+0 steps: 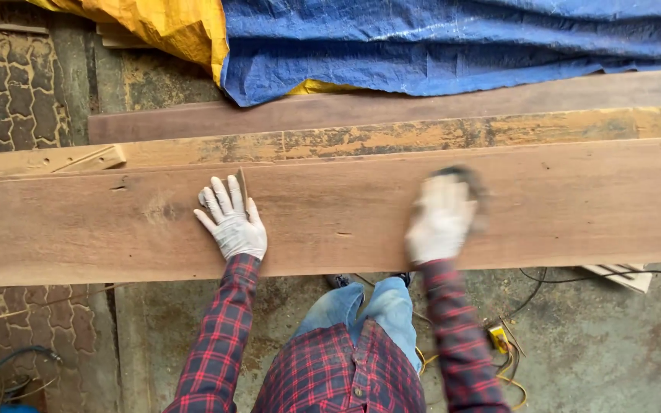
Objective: The person sands a long wooden plank resting on supports in a workshop. They first run a green electric orbital sander along the plank surface, then set the sander aside and sand the wood by hand using sandpaper, working along the length of the board and over its edges.
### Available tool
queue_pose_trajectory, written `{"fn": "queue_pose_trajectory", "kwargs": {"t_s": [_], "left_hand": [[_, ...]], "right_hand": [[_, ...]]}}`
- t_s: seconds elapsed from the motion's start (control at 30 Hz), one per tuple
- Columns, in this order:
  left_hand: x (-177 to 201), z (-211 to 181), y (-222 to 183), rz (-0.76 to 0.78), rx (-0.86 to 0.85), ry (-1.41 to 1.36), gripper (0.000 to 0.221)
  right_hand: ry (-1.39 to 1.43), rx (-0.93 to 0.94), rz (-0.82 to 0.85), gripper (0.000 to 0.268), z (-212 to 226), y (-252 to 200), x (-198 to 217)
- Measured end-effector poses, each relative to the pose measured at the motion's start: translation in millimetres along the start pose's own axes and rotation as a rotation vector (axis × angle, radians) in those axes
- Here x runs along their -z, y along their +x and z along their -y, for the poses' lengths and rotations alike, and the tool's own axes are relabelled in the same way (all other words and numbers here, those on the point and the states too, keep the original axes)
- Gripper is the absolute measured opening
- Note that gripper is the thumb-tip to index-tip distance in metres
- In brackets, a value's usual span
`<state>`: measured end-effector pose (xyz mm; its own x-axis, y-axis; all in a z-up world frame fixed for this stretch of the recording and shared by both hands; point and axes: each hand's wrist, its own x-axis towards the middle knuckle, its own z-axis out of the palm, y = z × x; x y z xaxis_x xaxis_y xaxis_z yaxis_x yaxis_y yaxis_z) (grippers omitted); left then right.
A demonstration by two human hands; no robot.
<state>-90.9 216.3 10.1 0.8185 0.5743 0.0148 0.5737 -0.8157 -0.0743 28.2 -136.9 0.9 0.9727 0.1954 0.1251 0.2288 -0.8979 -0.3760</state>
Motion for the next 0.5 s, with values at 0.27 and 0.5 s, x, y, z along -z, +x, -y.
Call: {"fn": "queue_pose_trajectory", "kwargs": {"t_s": [0.27,0.5], "left_hand": [[-5,5,-1,0.006,-0.034,-0.01,0.062],[-1,4,0,0.03,-0.038,0.004,0.064]], "right_hand": [[0.334,0.539,0.22,0.067,151,-14,17],[-0.011,0.015,0.043,0.066,2,46,-34]]}}
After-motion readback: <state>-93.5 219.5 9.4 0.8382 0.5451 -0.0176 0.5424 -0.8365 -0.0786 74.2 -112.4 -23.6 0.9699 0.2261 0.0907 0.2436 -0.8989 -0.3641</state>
